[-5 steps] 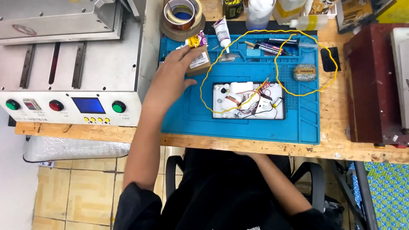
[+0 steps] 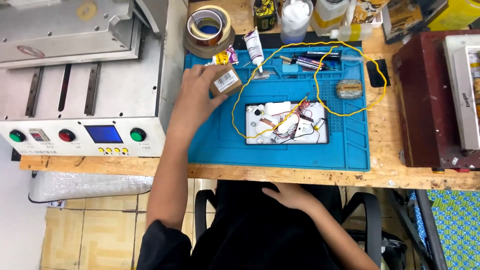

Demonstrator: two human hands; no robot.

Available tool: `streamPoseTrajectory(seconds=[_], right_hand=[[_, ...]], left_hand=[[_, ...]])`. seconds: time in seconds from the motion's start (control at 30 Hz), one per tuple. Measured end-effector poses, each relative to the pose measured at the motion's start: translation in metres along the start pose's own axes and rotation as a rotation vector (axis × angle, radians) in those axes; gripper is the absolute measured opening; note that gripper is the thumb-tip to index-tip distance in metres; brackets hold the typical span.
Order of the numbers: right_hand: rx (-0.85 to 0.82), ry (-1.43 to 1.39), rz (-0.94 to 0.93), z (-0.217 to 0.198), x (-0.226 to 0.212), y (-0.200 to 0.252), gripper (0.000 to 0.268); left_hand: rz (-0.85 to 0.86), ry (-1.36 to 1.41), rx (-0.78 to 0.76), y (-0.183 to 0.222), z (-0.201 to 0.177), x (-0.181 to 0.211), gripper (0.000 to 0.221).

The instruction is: A person at a repair bench is disassembling, inspecting, and cleaning a mobile phone and its components.

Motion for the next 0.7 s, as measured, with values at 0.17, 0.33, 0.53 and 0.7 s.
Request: streamPoseTrajectory(seconds=[0.17, 0.33, 0.53, 0.7], right_hand=[[-0.093, 0.072, 0.095, -0.006, 0.011, 0.036, 0.069], [-0.166, 0.157, 0.229, -0.010, 0.013, 0.039, 0.070], [-0.175, 0.157, 0.199, -0.016, -0.014, 0.036, 0.070], [-0.122, 0.170, 0.147, -0.008, 0.005, 0.029, 0.070]], left_hand=[[-0.083, -0.063, 0.253, 0.018, -0.008, 0.017, 0.069], [-0.093, 0.025, 0.485, 0.043, -0.026, 0.032, 0.075], [-0.066, 0.056, 0.556, 0.042, -0.077, 0.040, 0.071], [-0.085, 0.019, 0.589, 0.036, -0.082, 0.041, 0.069]])
Point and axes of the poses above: each hand's wrist, its own y-axis away from the middle knuckle, its own z-axis out of the palm, x = y × z, the point moved 3 cm from there along -y, towards the middle knuckle, and after that the axes turned 7 degrees about x, right-handed, at the moved point
